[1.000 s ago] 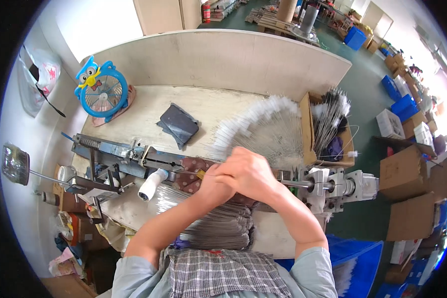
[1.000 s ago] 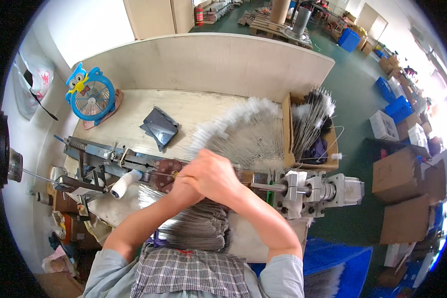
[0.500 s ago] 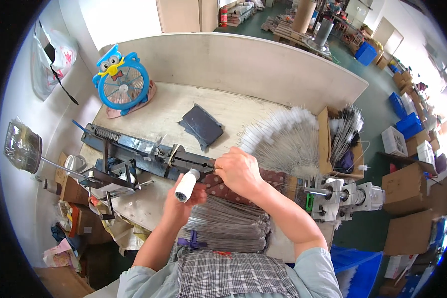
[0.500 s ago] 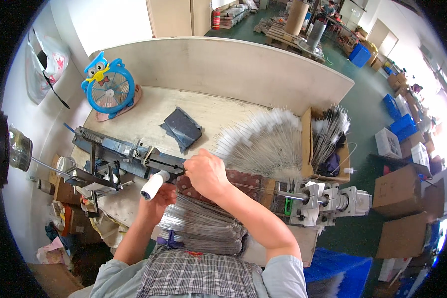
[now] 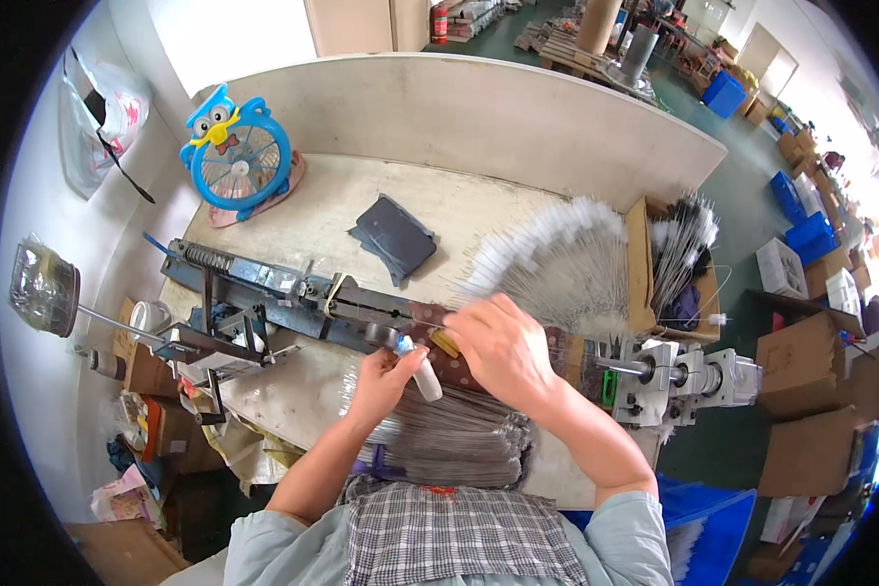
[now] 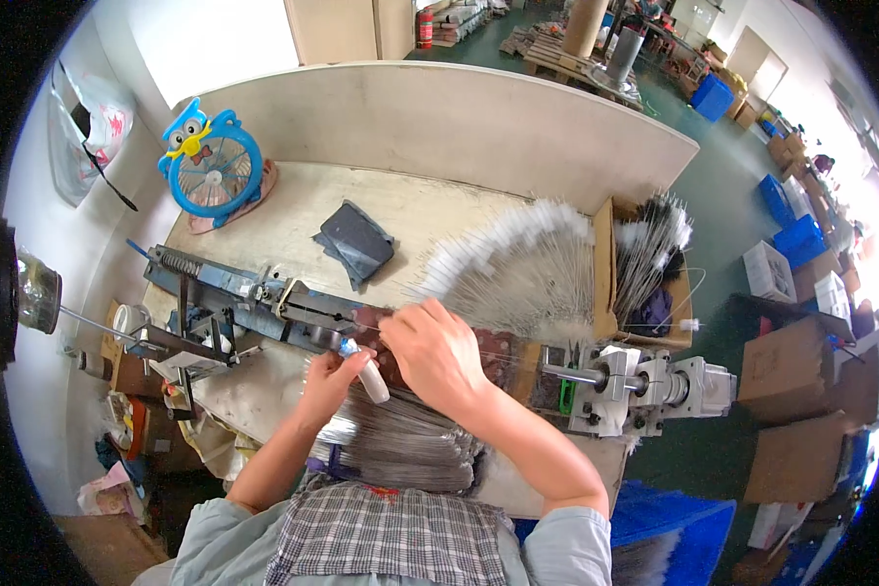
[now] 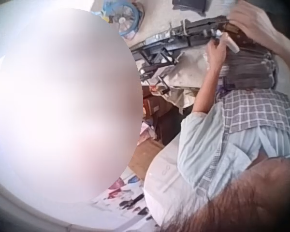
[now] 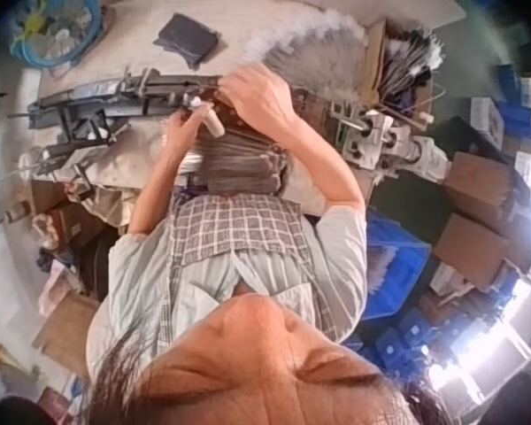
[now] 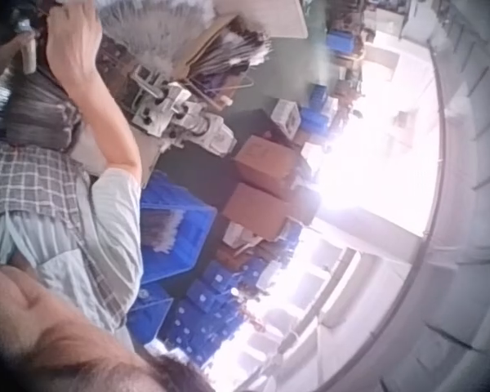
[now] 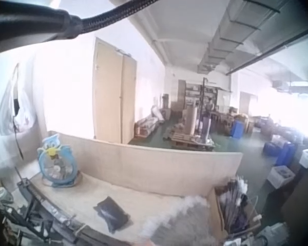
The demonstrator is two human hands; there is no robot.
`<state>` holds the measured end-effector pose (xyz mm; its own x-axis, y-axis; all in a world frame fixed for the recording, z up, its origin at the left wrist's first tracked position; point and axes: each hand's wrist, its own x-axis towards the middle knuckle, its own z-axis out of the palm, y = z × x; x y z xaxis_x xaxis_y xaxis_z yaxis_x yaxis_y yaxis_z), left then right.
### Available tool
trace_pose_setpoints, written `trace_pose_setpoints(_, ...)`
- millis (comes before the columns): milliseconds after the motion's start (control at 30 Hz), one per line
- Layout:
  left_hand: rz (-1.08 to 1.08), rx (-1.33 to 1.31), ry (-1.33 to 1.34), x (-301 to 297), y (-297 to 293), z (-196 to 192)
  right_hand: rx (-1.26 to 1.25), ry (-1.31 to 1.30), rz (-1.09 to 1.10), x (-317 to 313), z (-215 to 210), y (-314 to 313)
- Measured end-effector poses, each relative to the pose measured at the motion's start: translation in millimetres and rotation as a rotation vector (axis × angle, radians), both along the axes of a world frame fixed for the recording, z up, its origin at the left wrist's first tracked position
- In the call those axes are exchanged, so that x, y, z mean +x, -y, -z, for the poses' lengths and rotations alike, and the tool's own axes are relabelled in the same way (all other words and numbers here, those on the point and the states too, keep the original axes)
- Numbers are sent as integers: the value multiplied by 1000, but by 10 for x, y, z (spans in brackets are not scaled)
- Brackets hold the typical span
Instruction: Assembling small white brush heads onto plastic components using an industrial assembly machine on a factory floor.
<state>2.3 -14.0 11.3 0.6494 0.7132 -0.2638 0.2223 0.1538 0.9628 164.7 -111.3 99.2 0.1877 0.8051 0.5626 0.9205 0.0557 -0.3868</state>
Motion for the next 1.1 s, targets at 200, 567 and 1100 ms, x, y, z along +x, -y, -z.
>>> trace_pose_setpoints(200, -121, -380, 407, 206, 231, 32, -215, -95, -119, -7, 584, 300)
trace_pose_setpoints(567, -213, -80, 117, -403, -255, 132, -252, -177, -214, 17, 737, 66)
trace_pose_setpoints(1100, -882, -546, 418, -1354, -755, 395, -346, -292, -188, -73, 365, 210)
